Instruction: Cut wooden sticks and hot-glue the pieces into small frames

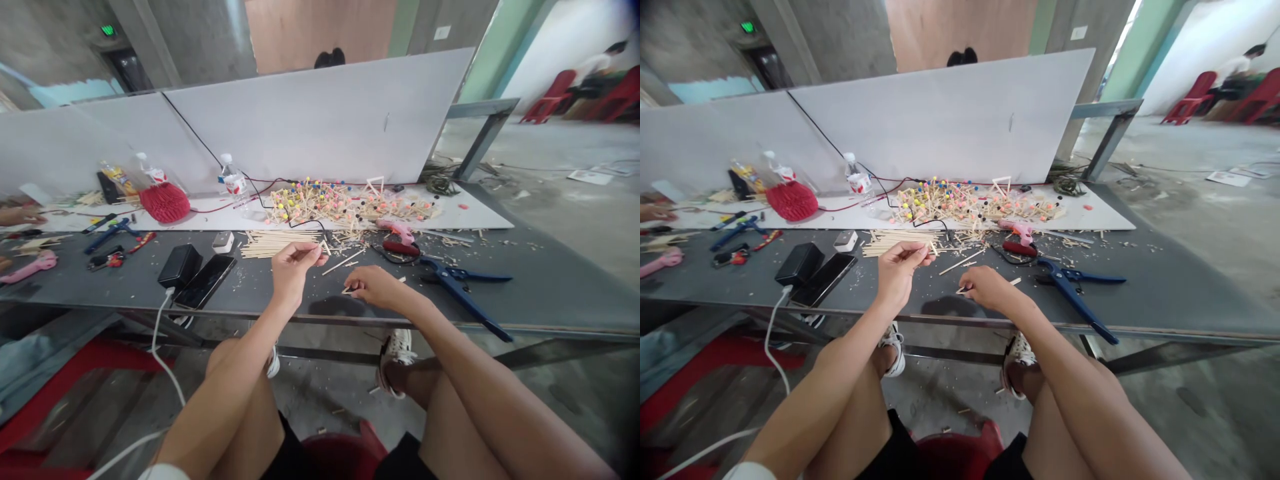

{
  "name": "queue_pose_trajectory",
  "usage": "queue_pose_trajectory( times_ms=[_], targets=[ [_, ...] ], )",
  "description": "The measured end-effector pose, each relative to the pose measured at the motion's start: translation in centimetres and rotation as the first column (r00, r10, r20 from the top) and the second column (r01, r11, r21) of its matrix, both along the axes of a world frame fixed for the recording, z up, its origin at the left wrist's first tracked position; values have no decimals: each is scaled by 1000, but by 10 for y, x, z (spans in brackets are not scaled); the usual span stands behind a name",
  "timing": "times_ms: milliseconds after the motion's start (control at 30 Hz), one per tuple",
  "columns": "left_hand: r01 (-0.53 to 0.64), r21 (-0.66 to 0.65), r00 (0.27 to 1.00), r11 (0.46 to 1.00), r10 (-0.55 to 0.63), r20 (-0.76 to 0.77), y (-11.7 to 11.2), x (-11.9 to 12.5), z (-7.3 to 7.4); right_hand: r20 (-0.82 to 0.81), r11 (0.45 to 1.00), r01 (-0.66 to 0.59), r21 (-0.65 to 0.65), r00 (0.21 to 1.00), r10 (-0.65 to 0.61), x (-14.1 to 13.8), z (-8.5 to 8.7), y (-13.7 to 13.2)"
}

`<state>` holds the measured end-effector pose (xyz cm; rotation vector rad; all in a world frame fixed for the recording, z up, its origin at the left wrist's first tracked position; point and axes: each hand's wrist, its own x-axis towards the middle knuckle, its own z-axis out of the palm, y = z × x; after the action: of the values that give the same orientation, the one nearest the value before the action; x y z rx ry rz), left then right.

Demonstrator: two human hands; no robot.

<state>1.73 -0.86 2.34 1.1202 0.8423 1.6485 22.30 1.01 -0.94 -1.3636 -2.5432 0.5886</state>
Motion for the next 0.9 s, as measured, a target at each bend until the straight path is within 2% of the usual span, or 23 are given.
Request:
queue_pose_trajectory(
  times_ms=[67, 200, 367, 567, 733, 900],
  targets=[
    [0, -2, 1000, 1000, 0, -6, 1, 0, 0, 50, 998, 67, -17, 997, -66, -3, -1, -4],
    [-1, -6, 1000, 1000, 0, -10, 1, 1, 0, 138, 983, 179, 45, 973, -183, -14, -5, -14],
    [7, -12, 1000, 1000, -7, -6, 1, 3, -1, 46, 989, 146, 5, 988, -146, -16, -8, -16],
    [6, -22, 1000, 1000, -7, -30, 2, 3, -3, -28, 990, 139, 20, 990, -139, -12, -7, -13],
    [3, -24, 999, 1000, -3, -39, 2, 3, -4, 21, 992, 116, 52, 993, -118, -15, -5, -13],
    [7, -23, 999, 1000, -8, -48, 2, 4, -5, 64, 984, 167, 55, 983, -171, 5, -3, -6]
  ],
)
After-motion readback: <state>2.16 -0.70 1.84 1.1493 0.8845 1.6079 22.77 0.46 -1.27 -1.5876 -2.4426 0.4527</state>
